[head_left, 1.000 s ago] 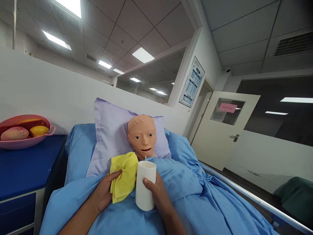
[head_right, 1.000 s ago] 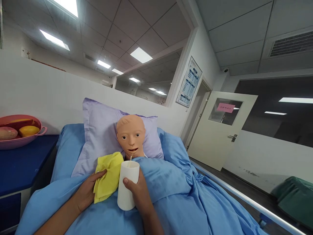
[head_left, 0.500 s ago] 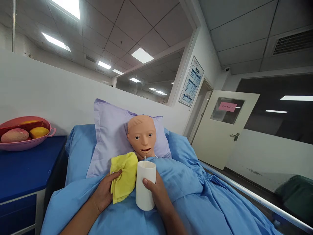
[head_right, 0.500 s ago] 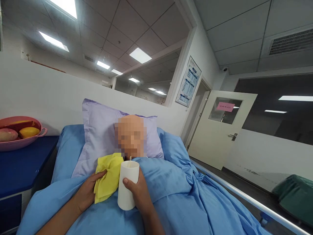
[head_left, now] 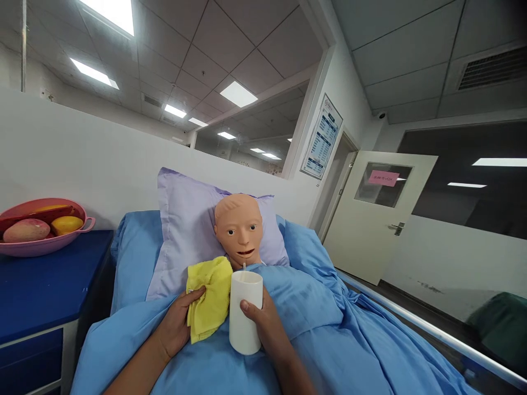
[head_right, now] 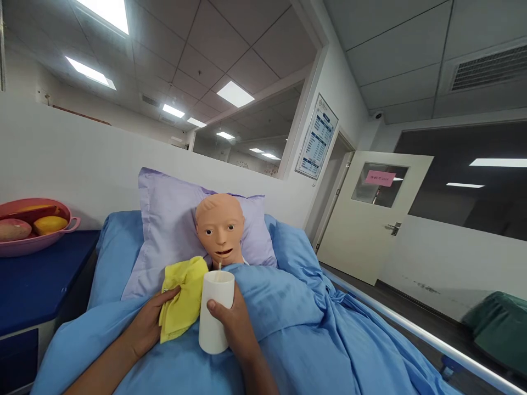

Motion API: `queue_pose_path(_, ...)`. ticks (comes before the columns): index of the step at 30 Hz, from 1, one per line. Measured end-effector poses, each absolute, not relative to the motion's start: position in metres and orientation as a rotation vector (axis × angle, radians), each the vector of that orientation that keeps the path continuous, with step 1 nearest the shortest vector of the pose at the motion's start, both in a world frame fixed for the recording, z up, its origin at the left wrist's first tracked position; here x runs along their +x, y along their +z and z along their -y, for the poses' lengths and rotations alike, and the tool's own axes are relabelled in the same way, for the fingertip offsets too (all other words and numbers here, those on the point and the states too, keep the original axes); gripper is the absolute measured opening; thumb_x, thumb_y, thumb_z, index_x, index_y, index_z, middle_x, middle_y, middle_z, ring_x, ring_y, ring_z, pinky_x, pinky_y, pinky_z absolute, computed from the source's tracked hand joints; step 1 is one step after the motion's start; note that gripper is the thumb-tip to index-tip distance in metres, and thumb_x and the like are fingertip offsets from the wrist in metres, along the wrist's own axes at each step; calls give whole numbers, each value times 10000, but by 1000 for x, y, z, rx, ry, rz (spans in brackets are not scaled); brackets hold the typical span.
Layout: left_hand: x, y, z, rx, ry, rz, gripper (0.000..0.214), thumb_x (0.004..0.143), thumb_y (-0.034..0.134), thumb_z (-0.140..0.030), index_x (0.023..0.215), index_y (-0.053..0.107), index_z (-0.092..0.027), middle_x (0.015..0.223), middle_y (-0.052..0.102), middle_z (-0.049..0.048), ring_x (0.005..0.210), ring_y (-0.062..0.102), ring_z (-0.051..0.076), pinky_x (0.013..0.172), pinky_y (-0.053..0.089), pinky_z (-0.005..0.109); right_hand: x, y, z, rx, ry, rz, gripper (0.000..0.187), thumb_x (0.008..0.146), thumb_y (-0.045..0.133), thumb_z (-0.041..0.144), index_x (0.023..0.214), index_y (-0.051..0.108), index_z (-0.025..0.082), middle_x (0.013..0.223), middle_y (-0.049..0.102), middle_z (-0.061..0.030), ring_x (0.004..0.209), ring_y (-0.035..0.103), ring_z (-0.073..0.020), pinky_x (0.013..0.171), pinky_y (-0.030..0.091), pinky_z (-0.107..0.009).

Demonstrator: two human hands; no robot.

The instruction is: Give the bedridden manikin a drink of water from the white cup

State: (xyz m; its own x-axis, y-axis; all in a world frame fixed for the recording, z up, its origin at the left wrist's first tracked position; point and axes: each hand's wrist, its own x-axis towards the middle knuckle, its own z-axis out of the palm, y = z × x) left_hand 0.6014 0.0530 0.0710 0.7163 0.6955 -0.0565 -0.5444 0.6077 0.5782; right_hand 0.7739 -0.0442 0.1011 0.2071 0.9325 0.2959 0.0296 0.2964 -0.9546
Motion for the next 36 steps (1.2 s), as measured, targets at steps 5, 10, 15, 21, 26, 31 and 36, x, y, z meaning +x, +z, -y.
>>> queue_pose_path(5,602,71,-53,559,718,-319,429,818,693,-240,1230,623,-143,1123,736,123,1139,651,304,965,554,360,773,103,45,-1074,841,1182,598,731,754,542,1197,578,210,1002,679,-65,875,625,-222,736,512,-341)
queue_pose_path(10,602,73,-52,569,734,-332,404,822,692,-242,1207,634,-132,1121,735,134,1126,658,302,990,537,378,774,100,44,-1086,832,1174,603,713,765,551,1174,587,205,973,674,-60,838,618,-208,716,507,-333)
queue_pose_path(15,601,73,-52,572,720,-324,450,820,696,-247,1242,613,-113,1136,727,151,1125,657,308,998,528,387,774,102,44,-1090,841,1180,620,709,762,558,1182,579,202,966,668,-59,836,615,-211,711,505,-334)
queue_pose_path(21,602,72,-52,580,725,-319,464,832,686,-247,1269,597,-120,1160,720,143,1142,647,312,1009,522,400,773,103,44,-1081,848,1180,607,719,757,551,1187,565,217,988,655,-54,860,614,-219,736,509,-350)
queue_pose_path(26,602,71,-52,591,740,-322,453,824,692,-243,1254,612,-124,1146,726,142,1138,649,314,1003,526,397,772,104,44,-1078,846,1179,599,720,757,550,1181,571,215,980,656,-51,861,614,-214,735,509,-341)
queue_pose_path(31,603,68,-55,595,742,-300,457,823,692,-246,1257,611,-125,1148,726,138,1145,645,315,995,531,392,773,102,44,-1069,848,1172,596,715,760,557,1167,580,212,954,663,-49,825,617,-201,703,515,-327)
queue_pose_path(36,603,66,-56,591,746,-317,462,827,686,-242,1267,601,-132,1135,732,125,1132,653,309,984,537,389,774,101,43,-1067,852,1160,581,724,760,544,1168,584,214,936,662,-42,794,614,-185,685,515,-313)
